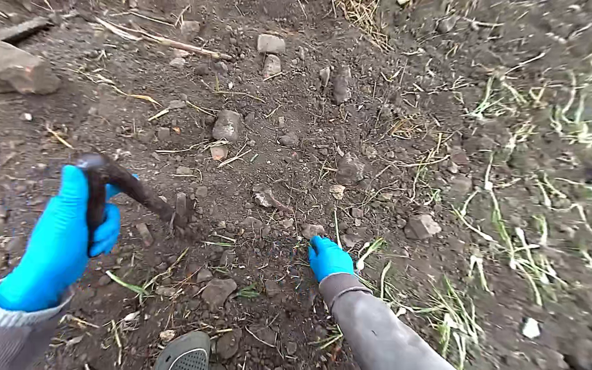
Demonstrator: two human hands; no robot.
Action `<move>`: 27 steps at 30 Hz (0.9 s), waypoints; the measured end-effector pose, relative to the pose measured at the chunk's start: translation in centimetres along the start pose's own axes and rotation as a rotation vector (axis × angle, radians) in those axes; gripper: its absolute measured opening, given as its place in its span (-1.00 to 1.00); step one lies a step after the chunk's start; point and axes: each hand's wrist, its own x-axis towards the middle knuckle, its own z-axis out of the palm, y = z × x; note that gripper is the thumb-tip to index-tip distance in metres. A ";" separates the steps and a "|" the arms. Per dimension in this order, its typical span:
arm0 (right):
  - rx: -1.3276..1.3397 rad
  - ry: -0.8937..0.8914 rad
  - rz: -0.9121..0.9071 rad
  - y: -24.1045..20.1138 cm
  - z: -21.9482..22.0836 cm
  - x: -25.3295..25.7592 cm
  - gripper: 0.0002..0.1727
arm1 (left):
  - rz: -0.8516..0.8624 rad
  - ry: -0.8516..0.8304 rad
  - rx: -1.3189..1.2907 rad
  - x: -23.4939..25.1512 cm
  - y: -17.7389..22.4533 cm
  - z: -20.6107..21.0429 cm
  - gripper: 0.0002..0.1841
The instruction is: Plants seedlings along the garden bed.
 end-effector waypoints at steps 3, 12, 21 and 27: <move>0.073 0.120 -0.181 -3.1 -1.0 -2.2 -0.62 | 0.303 -0.315 0.047 -0.2 -0.5 -1.6 -0.52; 0.652 0.564 -0.663 -11.5 -2.3 -5.6 -0.80 | 0.656 -0.475 0.837 1.3 3.4 3.3 -0.29; 0.731 0.426 -0.720 -17.0 -5.3 -4.8 -0.79 | 0.542 -0.428 0.750 3.3 0.2 4.4 -0.32; 0.424 0.052 -0.687 -25.0 -6.0 -3.5 -0.71 | 0.487 -0.227 0.434 1.4 -3.3 1.4 -0.22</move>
